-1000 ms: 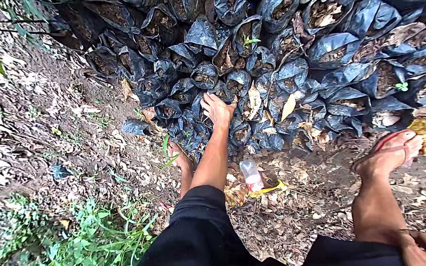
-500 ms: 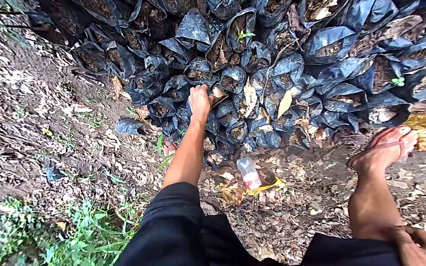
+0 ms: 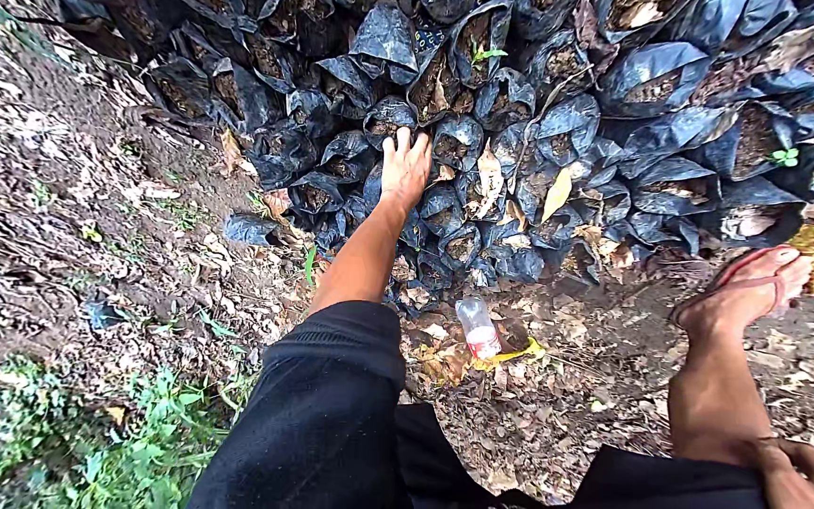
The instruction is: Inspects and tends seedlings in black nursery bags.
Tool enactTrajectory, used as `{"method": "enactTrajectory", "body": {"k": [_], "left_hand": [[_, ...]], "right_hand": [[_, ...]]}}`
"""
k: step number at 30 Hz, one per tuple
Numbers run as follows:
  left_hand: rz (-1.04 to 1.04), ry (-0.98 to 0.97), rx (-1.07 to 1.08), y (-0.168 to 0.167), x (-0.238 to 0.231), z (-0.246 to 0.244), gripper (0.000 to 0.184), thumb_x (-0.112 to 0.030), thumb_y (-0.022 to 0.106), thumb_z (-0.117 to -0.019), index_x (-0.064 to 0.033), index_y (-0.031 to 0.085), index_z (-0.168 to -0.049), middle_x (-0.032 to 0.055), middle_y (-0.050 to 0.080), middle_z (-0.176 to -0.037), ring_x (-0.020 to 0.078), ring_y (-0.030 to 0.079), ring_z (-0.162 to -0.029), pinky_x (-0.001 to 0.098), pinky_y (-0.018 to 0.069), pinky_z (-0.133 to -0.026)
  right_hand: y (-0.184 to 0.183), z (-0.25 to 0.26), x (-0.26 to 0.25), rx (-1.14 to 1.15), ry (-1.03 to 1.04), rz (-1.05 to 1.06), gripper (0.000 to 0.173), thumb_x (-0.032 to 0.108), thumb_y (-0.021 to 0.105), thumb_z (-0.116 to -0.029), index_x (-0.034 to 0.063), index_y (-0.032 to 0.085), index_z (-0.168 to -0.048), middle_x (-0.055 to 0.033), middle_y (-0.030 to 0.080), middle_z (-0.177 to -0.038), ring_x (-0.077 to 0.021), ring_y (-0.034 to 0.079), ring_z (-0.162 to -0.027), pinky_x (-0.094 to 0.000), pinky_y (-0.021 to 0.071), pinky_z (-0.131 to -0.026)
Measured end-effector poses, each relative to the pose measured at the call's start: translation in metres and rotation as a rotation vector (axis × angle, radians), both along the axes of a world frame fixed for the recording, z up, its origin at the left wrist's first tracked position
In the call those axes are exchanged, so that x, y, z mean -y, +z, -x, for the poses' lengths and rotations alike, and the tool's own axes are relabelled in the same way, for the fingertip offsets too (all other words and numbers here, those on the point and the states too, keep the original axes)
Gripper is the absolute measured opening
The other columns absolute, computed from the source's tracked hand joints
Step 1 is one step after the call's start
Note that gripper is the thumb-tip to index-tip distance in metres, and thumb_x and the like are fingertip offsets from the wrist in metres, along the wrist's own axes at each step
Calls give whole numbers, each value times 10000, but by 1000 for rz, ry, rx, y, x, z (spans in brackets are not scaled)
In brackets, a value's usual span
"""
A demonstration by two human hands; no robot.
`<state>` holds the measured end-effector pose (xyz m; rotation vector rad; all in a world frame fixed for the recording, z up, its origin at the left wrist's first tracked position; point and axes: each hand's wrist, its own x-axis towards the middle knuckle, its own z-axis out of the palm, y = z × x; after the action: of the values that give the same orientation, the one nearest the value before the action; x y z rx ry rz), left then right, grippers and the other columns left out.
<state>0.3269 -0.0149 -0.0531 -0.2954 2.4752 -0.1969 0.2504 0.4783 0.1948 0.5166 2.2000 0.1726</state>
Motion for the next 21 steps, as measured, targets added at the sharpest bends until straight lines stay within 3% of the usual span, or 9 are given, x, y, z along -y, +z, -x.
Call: {"method": "enactTrajectory", "body": {"k": [4,6,8,11,13,15,17,18,21], "left_hand": [[-123,-34,-104,4,16,-2,219,-32,546,-983,-79,678,-1152,110,656,-1210,364,549,-1210,540,437,-934],[-201,-11,-282,2,18,-17,132,-47,553,-978,-83,679,-988,119,660,-1095,375,557,-1164,554,422,-925],[-251,137,-500,8,7,-39,81,-113,627,-958,-99,704,-938,139,676,-1154,405,551,-1222,602,411,-980],[-261,614,-622,39,-20,-57,201,-208,678,-942,-93,741,-1095,128,661,-1262,367,538,-1269,588,413,-1021],[-303,1082,-511,54,-33,-57,350,-349,600,-1001,-71,680,-1199,103,685,-1175,288,610,-1163,548,456,-996],[-422,1435,-354,50,-39,-51,572,-579,537,-1001,-52,695,-1157,159,722,-1037,324,692,-1008,580,529,-911],[-507,1541,-222,37,-40,-36,729,-719,462,-967,-46,725,-1064,176,717,-975,336,698,-941,590,543,-858],[-507,1558,-224,29,-41,-28,705,-695,448,-986,-49,727,-1033,175,713,-964,334,692,-936,591,534,-848],[-419,1666,-309,15,-44,-23,421,-393,465,-1052,-57,718,-1049,184,708,-1053,346,667,-1055,593,506,-904]], "right_hand": [[6,5,25,2,44,34,226,217,699,-920,1,715,-983,-193,712,-988,-315,688,-881,-510,536,-796],[5,5,24,-4,47,38,228,213,696,-922,-5,713,-985,-195,710,-990,-308,685,-875,-501,535,-796],[6,3,26,-5,45,38,232,216,697,-924,-9,710,-978,-197,706,-982,-303,681,-863,-498,534,-789],[6,4,31,15,37,23,247,226,694,-930,-14,709,-984,-202,705,-988,-316,679,-876,-511,531,-799],[3,3,28,25,37,0,259,246,695,-930,-6,714,-983,-197,709,-987,-319,683,-886,-525,531,-804],[0,1,27,30,50,-16,275,266,701,-927,-3,710,-981,-195,705,-982,-320,681,-887,-535,525,-804],[-3,-1,27,37,59,-16,271,251,697,-919,-9,707,-994,-206,703,-1000,-336,680,-900,-552,524,-813],[-4,-2,25,42,62,-21,264,242,690,-923,-11,711,-996,-210,704,-1008,-339,679,-907,-555,521,-817],[-3,-4,28,34,63,-50,221,193,683,-924,-21,713,-971,-208,707,-989,-322,682,-891,-514,526,-813]]}}
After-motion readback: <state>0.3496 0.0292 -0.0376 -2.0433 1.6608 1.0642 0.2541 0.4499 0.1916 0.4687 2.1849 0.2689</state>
